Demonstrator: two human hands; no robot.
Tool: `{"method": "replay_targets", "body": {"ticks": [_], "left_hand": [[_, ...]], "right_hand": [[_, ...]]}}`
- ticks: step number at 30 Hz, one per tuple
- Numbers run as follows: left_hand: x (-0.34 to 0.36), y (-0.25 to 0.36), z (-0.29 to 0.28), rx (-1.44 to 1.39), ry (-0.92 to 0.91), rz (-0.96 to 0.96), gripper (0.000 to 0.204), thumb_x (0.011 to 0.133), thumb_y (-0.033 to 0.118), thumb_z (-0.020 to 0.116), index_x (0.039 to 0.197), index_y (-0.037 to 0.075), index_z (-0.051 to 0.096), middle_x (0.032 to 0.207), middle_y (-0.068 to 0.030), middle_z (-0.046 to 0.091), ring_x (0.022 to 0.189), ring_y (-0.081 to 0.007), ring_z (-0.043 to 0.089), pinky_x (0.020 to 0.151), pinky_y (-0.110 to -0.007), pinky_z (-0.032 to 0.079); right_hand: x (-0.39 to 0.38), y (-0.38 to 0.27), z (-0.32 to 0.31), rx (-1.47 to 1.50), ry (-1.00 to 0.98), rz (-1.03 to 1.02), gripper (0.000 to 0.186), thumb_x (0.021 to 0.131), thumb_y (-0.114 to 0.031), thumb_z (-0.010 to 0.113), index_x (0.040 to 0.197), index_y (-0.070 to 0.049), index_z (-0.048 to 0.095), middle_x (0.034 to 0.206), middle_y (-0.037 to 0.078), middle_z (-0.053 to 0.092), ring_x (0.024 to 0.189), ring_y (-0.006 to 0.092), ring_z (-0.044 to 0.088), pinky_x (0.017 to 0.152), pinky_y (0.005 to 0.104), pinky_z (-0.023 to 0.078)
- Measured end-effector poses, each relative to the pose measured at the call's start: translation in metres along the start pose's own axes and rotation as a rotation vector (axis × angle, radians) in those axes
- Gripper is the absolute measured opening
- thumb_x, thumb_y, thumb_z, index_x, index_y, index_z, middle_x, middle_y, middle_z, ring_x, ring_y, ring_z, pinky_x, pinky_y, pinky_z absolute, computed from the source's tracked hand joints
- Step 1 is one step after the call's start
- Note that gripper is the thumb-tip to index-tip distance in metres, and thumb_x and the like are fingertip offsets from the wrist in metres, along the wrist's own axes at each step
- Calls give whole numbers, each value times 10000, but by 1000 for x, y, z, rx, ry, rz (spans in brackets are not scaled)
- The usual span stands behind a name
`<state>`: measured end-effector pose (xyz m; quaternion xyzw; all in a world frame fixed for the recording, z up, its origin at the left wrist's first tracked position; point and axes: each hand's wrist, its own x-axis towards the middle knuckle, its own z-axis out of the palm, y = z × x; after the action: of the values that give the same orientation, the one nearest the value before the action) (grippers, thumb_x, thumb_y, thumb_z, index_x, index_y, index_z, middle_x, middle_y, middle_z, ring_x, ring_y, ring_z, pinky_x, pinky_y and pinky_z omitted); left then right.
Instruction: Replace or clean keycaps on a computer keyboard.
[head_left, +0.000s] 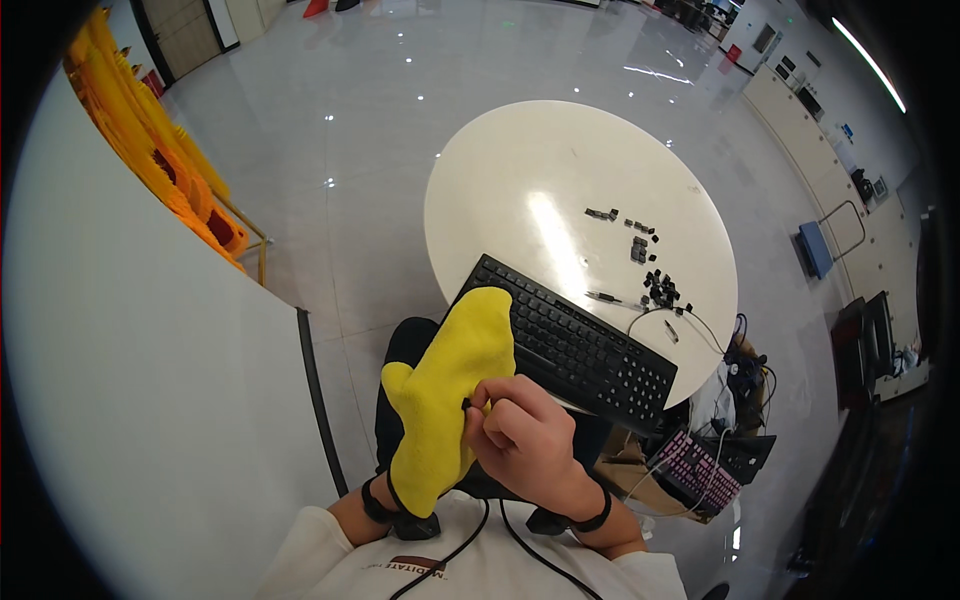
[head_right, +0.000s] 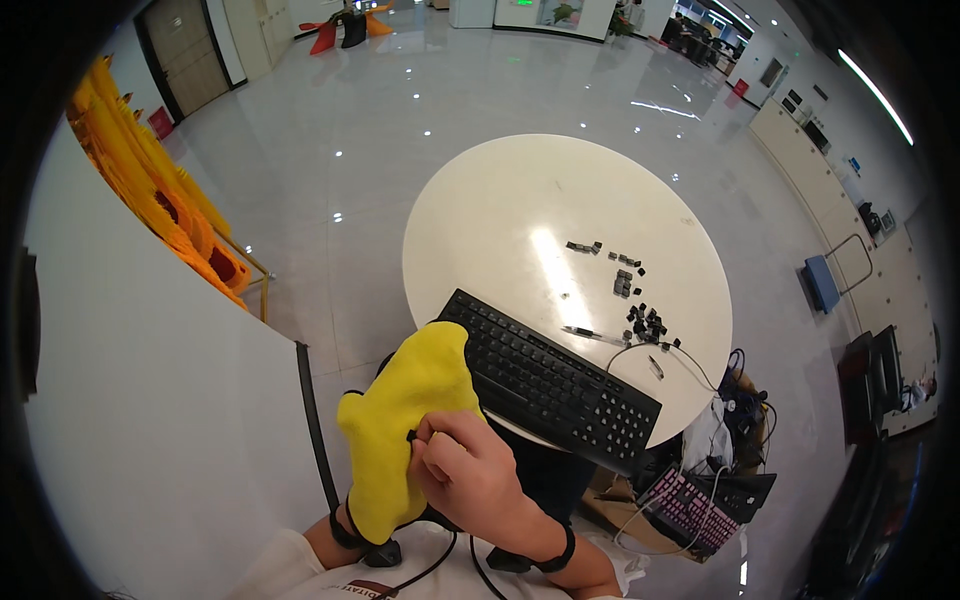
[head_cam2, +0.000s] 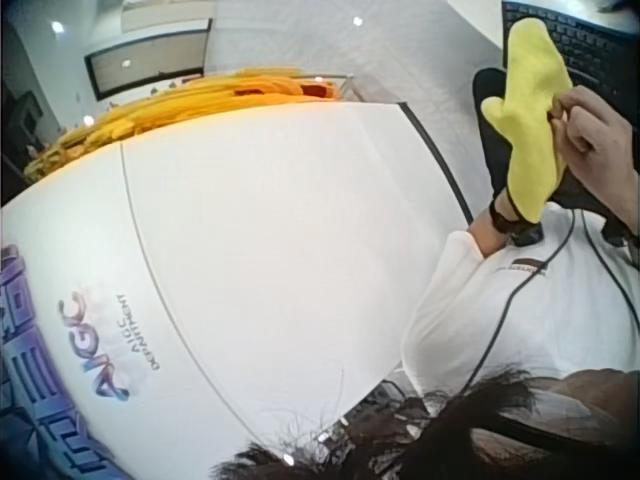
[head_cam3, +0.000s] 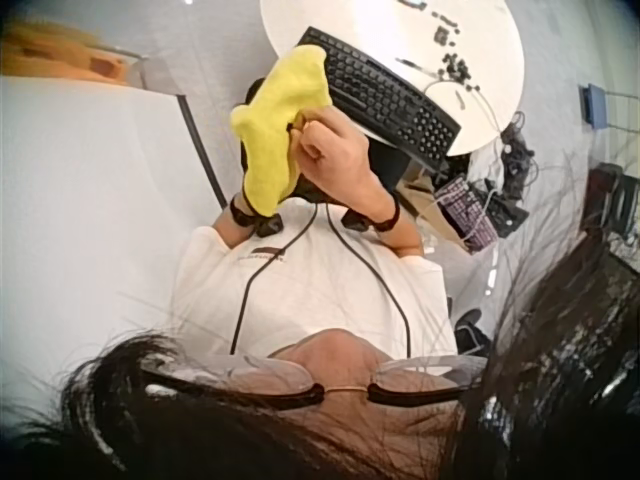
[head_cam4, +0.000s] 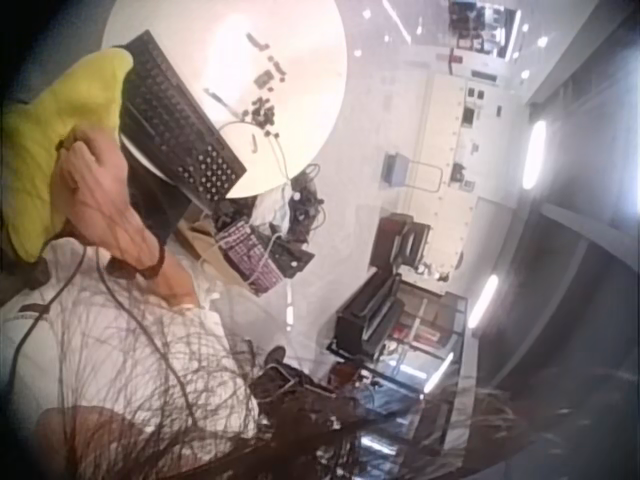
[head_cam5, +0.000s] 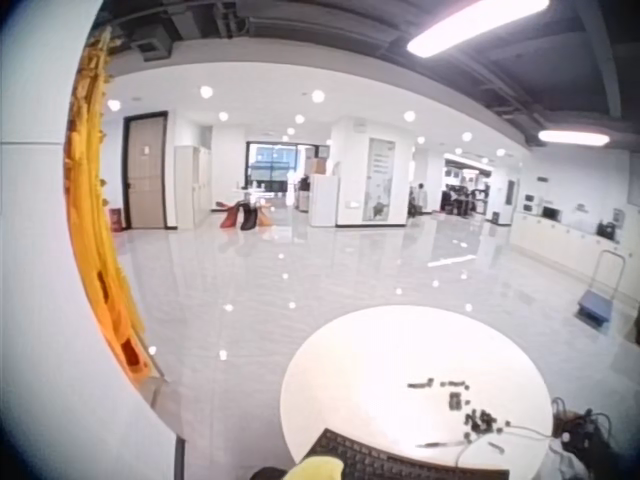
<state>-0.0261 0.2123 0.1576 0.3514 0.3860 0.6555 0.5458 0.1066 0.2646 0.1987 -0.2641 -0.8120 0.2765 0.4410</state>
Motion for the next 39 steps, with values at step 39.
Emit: {"method": "replay_targets", "body": {"ticks": [39], "left_hand": [[-10, -28, -33, -115, -121, 39, 762, 1154, 462, 723, 1734, 77, 415, 1591, -90, 597, 1364, -201, 623, 1182, -382, 526]], "right_hand": [[-25, -5, 20, 90, 35, 76, 389, 875, 114, 869, 869, -53, 517, 955, 130, 756, 711, 194, 649, 596, 301, 491]]}}
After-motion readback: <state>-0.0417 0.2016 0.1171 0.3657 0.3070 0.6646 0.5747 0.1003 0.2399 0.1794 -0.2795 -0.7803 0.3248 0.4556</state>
